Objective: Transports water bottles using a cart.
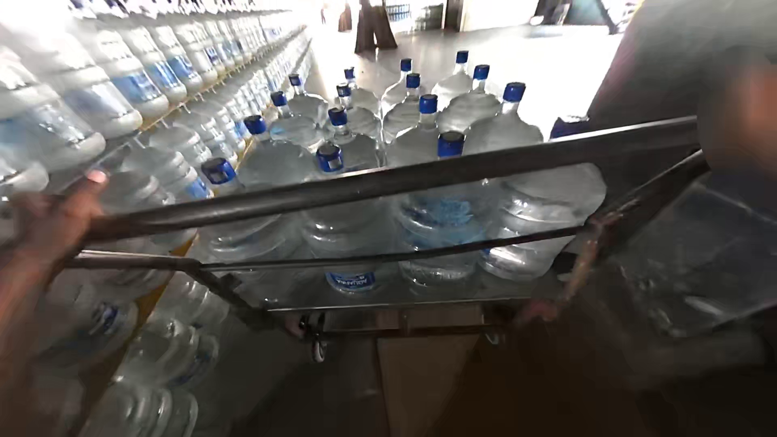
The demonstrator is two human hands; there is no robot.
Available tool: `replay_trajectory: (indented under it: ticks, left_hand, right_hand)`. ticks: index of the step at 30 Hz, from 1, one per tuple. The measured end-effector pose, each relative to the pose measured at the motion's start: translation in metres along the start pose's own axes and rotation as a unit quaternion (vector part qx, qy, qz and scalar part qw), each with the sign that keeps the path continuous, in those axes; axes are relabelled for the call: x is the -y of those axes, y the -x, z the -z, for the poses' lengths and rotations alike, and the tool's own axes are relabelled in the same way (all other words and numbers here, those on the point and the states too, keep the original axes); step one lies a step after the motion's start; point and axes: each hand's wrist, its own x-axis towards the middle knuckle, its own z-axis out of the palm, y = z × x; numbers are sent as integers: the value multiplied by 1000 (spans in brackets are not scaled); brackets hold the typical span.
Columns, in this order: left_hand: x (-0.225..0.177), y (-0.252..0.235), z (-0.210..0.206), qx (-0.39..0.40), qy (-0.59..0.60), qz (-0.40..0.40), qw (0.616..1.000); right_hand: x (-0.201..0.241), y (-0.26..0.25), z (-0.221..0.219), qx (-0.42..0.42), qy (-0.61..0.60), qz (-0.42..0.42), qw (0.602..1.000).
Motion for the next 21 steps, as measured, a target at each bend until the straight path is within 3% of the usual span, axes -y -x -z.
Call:
replay_trajectory:
  ticks: [1, 3, 5, 7, 8, 13, 15, 18, 21]
  left_hand:
    - [-4, -26, -18, 20, -18, 28, 999]
    - [-7, -87, -59, 29, -37, 58, 997]
    - [0, -160, -98, 21, -97, 78, 992]
    - [-12, -219, -136, 27, -147, 102, 983]
    - [-23, -243, -157, 37, -160, 112, 980]
    - [-66, -379, -260, 124, -173, 147, 966]
    - [-79, -446, -302, 169, -183, 159, 955]
    - [-87, -541, -366, 214, -194, 173, 942]
    - [-69, -645, -436, 210, -185, 162, 946]
  right_hand:
    - [11, -27, -23, -19, -37, -5, 999]
    - [82, -61, -33, 21, -72, -137, 988]
    - [132, -105, -53, 4, -129, -189, 973]
    - [138, -165, -112, -98, -177, -148, 968]
    - [144, -192, -137, -104, -188, -139, 967]
    - [241, -312, -207, 10, -140, -202, 969]
    - [262, -381, -246, -5, -146, -216, 965]
    - [260, -482, -335, -81, -151, -122, 978]
    - [304, -560, -378, -42, -163, -154, 974]
